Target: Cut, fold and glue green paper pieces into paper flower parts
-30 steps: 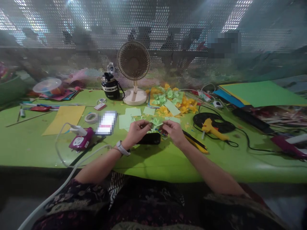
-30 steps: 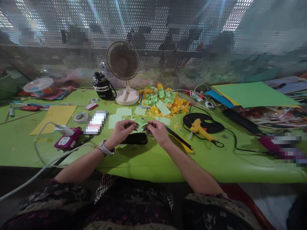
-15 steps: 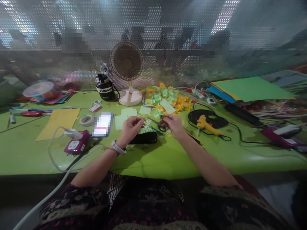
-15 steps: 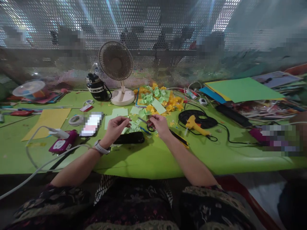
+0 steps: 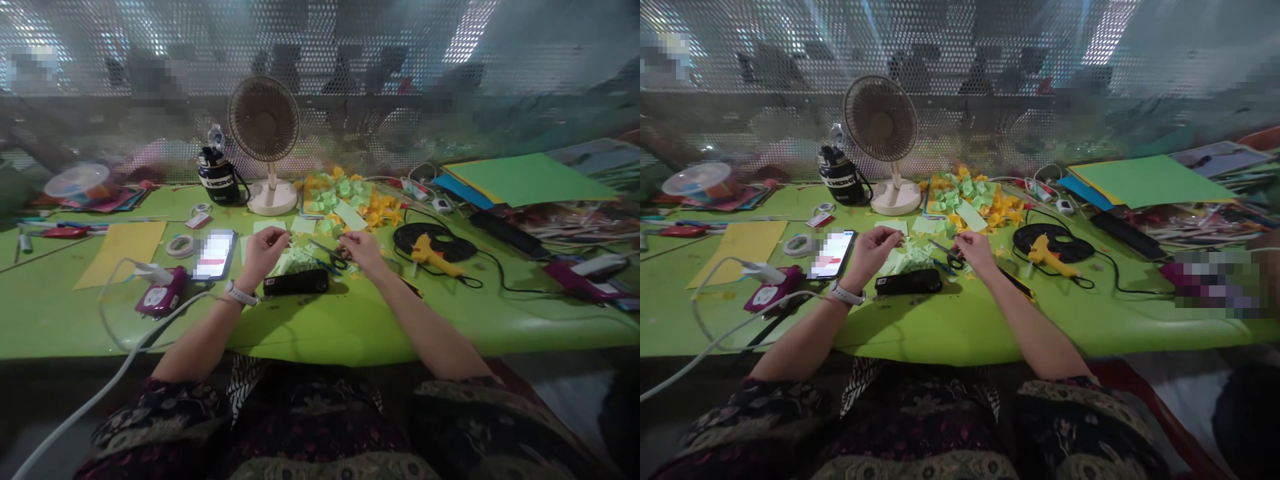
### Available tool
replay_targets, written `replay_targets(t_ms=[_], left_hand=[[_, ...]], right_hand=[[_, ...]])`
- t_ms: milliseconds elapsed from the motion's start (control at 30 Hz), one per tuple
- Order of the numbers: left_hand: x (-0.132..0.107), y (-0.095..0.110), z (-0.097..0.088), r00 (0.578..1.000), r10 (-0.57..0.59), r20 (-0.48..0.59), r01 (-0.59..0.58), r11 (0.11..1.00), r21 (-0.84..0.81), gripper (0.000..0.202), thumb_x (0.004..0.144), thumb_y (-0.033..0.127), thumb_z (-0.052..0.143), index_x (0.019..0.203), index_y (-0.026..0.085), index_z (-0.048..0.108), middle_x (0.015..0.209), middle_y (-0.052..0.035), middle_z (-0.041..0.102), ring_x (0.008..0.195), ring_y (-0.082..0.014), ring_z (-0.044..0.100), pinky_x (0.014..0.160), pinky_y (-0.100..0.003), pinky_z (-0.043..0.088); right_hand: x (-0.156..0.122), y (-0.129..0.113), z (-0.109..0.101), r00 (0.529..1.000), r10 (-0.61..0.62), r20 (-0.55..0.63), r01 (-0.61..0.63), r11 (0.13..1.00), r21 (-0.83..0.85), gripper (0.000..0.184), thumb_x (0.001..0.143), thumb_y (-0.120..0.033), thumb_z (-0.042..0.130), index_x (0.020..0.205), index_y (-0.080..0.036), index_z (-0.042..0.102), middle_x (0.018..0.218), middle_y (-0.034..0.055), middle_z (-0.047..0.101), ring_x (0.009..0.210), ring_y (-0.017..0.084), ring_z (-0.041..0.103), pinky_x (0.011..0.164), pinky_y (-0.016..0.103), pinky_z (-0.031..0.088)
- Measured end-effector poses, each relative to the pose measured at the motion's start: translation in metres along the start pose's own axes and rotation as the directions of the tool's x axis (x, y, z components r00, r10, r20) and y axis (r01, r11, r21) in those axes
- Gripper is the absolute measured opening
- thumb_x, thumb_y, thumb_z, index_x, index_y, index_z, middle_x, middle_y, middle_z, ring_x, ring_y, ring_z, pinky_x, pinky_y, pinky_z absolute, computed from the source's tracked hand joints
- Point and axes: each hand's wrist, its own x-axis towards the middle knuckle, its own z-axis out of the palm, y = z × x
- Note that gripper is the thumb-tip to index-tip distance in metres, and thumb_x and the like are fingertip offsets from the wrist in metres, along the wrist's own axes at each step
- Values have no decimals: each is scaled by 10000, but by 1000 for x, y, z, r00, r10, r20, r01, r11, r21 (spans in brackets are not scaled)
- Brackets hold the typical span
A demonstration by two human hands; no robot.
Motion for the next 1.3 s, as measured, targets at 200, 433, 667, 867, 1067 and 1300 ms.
replay_targets(t_ms=[200,433,667,867,1067,1300], left_hand=[[16,13,-27,984,76,-162,-53,989,138,209,801,308,662,920,140,700,866,-70,725,783,-151,654,695,-236,501],[33,-7,-40,983,-8,-183,33,991,134,255,780,268,648,1001,142,671,926,-81,706,828,-157,649,744,-250,495],[30,-15,-47,984,-130,121,33,802,596,181,708,340,721,788,178,722,760,-75,713,643,-182,596,590,-267,418],[25,-23,-34,857,-247,453,-5,874,486,242,558,414,816,636,211,709,628,-39,698,534,-154,580,491,-239,387],[33,-16,-35,872,-310,379,200,932,303,269,500,345,872,604,178,689,601,-23,674,545,-130,571,532,-238,427],[24,23,-6,872,-431,233,488,733,-474,273,566,211,879,671,177,629,755,-32,669,724,-144,675,443,-148,421]], right_hand=[[8,8,-1,994,-109,5,106,949,-296,130,795,-238,607,741,-164,699,631,14,714,405,95,556,469,216,461],[17,12,-1,990,-143,13,134,883,-450,156,808,-223,601,750,-171,735,620,43,717,577,187,665,676,322,538],[5,-17,-28,963,-264,-57,238,929,-284,240,832,-315,592,928,-150,738,703,52,731,545,175,643,570,305,533],[-20,-48,-67,930,-366,-28,357,921,-155,275,795,-419,669,876,-163,730,678,29,695,525,132,610,509,259,520],[-34,-41,-105,950,-307,56,307,890,-336,238,822,-390,656,918,-190,743,779,52,733,644,178,666,599,302,529],[-39,-20,-152,981,-164,106,184,599,-779,228,829,-414,667,928,-226,746,914,66,764,818,252,695,672,320,480]])
